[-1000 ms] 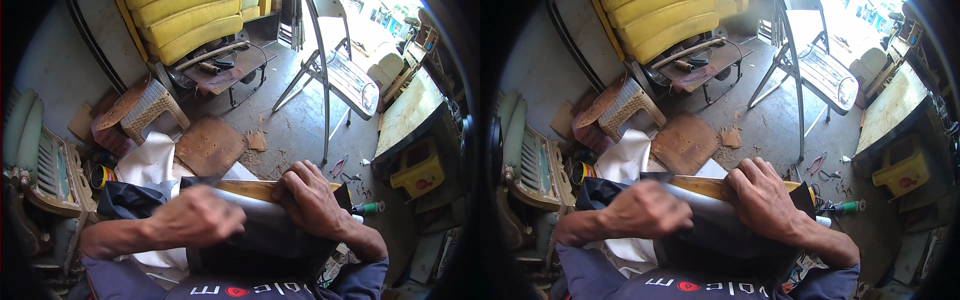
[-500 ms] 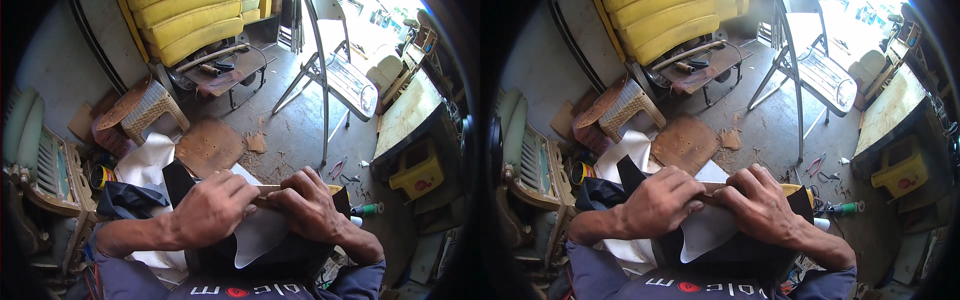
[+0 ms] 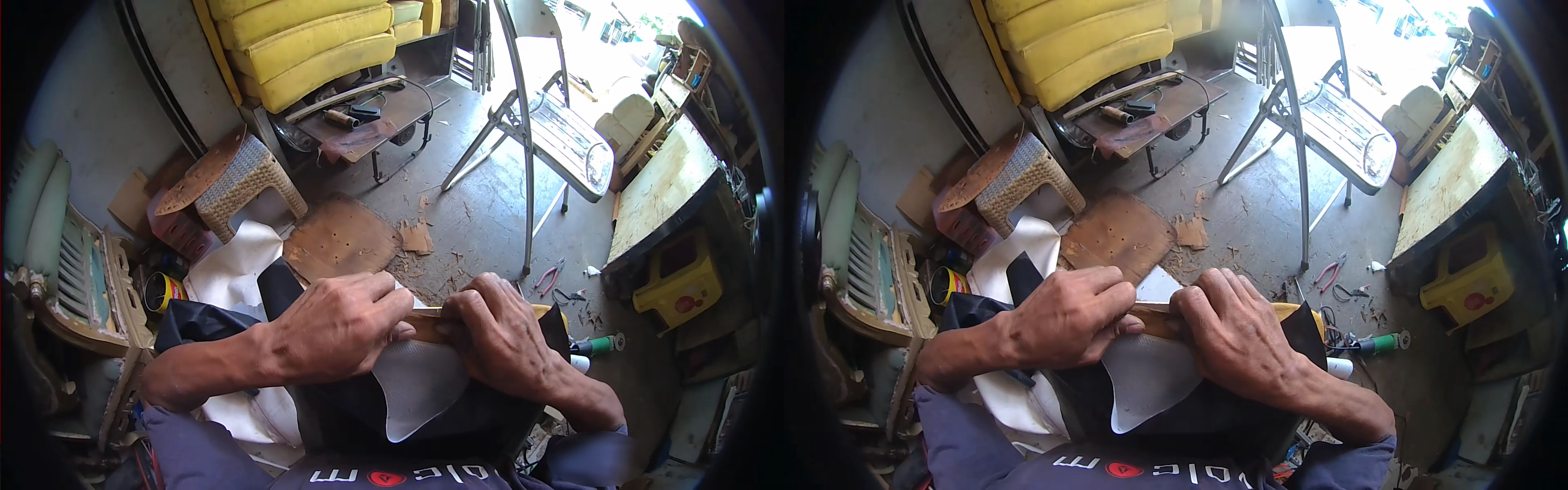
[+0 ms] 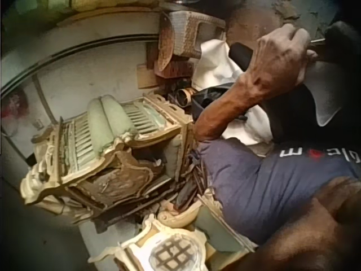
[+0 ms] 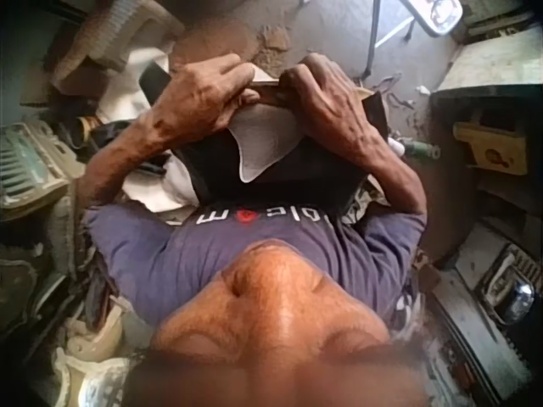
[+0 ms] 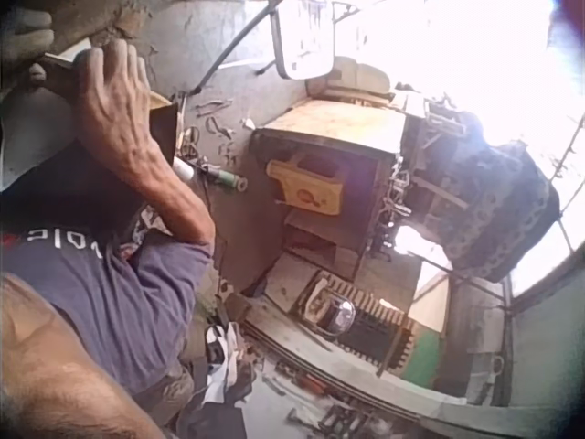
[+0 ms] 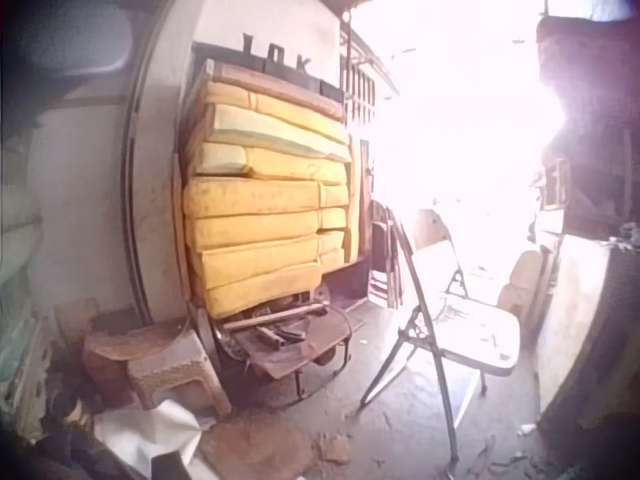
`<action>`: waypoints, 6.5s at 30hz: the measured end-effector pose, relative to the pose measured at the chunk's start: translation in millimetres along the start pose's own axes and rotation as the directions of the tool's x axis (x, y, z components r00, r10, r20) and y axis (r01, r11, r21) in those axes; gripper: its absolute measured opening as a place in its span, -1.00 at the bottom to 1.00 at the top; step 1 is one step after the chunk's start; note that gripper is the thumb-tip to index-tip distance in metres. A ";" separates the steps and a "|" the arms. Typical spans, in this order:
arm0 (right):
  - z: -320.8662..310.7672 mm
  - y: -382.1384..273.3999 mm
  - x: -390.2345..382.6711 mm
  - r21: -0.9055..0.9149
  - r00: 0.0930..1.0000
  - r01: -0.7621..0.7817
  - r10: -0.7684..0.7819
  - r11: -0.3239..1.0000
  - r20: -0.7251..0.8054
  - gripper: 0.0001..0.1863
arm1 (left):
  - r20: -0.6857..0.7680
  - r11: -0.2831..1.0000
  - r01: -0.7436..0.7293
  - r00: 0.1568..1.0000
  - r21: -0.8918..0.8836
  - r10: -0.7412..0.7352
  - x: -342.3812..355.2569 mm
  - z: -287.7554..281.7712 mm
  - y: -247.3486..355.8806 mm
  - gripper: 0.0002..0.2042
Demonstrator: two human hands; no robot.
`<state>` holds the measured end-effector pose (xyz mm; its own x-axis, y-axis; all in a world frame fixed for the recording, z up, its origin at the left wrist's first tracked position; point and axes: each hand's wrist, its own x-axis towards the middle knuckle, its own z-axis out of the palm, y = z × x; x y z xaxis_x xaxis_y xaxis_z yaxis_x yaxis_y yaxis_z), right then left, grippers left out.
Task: The person reupholsters a furniture seat by stretching a black vinyl cover over a foam and wood base and securing it using a pneumatic stapler.
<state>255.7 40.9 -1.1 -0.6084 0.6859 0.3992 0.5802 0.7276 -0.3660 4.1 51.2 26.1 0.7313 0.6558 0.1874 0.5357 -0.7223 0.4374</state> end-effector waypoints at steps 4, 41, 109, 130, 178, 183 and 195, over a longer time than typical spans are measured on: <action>-1.3 -0.2 3.1 -0.018 0.999 0.015 -0.015 1.000 0.040 -0.75 | 0.065 0.995 0.090 0.994 -0.041 -0.087 -0.8 -13.4 -2.3 -0.71; -33.7 21.7 24.6 0.078 0.943 -0.027 -0.001 0.997 0.333 -0.72 | -0.028 0.998 -0.034 0.999 -0.061 0.033 17.8 7.9 -16.4 -0.68; 13.4 93.9 68.9 0.232 0.312 -0.796 0.050 0.559 0.949 -0.25 | -0.009 0.940 -0.261 0.963 0.222 0.269 16.6 9.6 31.2 -0.67; -1.9 88.3 64.0 0.241 0.397 -0.765 0.143 0.598 0.906 -0.21 | -0.134 0.787 0.489 0.811 -0.376 -0.569 -10.1 15.4 -27.5 -0.87; 27.8 68.5 35.2 0.394 0.910 -0.188 0.010 0.900 0.413 -0.58 | -0.055 0.823 -0.409 0.884 0.395 0.465 -31.6 42.8 17.8 -0.83; 19.6 78.5 29.1 0.599 0.852 -0.469 0.154 0.649 0.500 -0.70 | -0.488 0.997 -0.012 0.872 0.071 0.045 70.3 -22.3 -26.0 -0.72; 38.7 147.7 -5.7 0.581 0.716 -0.670 0.195 0.463 0.670 -0.07 | 0.146 0.881 0.424 0.905 -0.211 -0.401 104.9 48.9 -129.3 -0.58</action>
<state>323.8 144.8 -90.0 -0.6853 0.6392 -0.3490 0.3615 -0.1176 -0.9249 32.3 202.7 -53.9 0.5085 0.8506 -0.1337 0.6927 -0.3119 0.6503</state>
